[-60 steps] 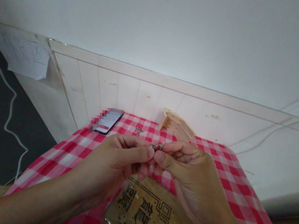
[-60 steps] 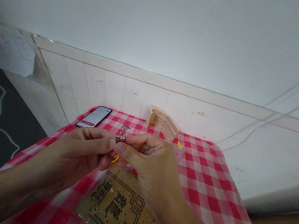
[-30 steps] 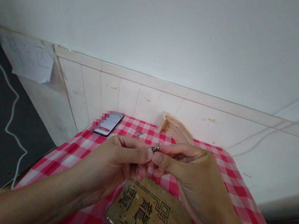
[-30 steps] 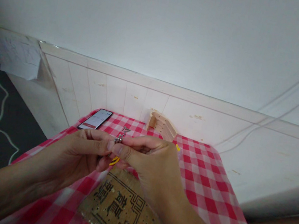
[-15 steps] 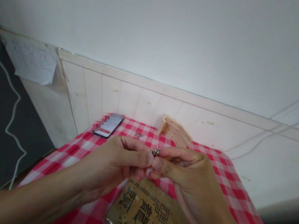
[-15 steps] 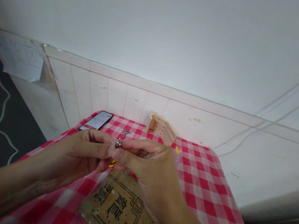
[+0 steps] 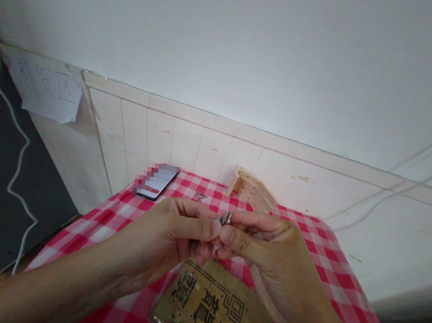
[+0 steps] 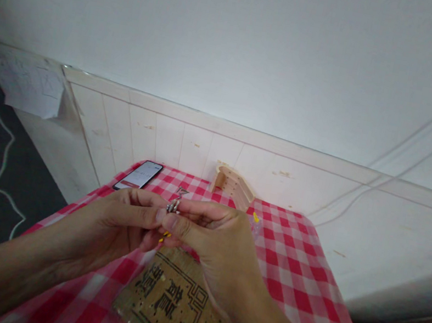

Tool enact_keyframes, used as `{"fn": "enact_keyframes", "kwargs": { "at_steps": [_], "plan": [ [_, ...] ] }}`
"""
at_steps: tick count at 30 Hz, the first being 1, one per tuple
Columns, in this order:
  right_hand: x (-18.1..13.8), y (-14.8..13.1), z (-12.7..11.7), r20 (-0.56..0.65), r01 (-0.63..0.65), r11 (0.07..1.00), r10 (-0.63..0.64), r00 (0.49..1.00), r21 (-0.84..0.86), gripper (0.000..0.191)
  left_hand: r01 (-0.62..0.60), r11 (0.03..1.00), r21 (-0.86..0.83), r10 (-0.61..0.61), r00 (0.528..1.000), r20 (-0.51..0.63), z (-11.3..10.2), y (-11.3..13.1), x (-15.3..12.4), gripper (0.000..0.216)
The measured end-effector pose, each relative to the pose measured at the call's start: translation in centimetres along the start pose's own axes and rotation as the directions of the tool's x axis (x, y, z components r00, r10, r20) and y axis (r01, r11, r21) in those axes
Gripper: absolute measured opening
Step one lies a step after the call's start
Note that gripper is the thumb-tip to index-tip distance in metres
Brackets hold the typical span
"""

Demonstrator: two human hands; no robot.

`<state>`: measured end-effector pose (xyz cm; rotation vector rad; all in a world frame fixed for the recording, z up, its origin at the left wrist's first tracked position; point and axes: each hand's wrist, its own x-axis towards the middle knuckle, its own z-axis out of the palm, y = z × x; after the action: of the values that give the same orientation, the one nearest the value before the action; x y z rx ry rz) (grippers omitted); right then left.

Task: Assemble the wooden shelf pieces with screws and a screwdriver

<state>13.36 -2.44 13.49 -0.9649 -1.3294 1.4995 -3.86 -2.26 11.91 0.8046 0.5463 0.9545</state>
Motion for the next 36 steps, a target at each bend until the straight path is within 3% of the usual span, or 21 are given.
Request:
{"fn": "enact_keyframes", "kwargs": {
  "at_steps": [9, 13, 18, 23, 32, 36],
  "plan": [
    [-0.2, 0.3, 0.6, -0.045, 0.078, 0.996, -0.076, 0.996, 0.046, 0.011, -0.047, 0.999, 0.004, 0.047, 0.999, -0.014, 0.1, -1.0, 0.5, 0.014],
    [0.2, 1.0, -0.1, -0.097, 0.212, 0.975, -0.205, 0.974, 0.064, 0.002, -0.163, 0.972, 0.167, 0.176, 0.982, -0.071, 0.2, -1.4, 0.9, 0.01],
    [0.4, 1.7, -1.8, -0.2, 0.345, 0.931, -0.364, 0.91, -0.122, 0.012, -0.278, 0.862, 0.424, 0.365, 0.921, -0.137, 0.0, -1.2, 1.2, 0.005],
    [0.2, 1.2, -1.7, -0.086, 0.393, 0.834, -0.457, 0.885, -0.387, 0.022, -0.379, 0.71, 0.593, 0.536, 0.838, -0.106, -0.7, -1.7, 1.2, 0.015],
    [0.2, 2.1, -1.4, 0.016, 0.473, 0.643, -0.583, 0.812, -0.603, 0.034, -0.522, 0.506, 0.687, 0.696, 0.717, 0.033, -2.3, -3.3, 1.2, 0.018],
    [0.0, 1.9, -1.3, 0.027, 0.501, 0.613, -0.616, 0.787, -0.61, 0.037, -0.518, 0.477, 0.71, 0.707, 0.706, 0.041, -2.5, -3.2, 1.2, 0.015]
  ]
}}
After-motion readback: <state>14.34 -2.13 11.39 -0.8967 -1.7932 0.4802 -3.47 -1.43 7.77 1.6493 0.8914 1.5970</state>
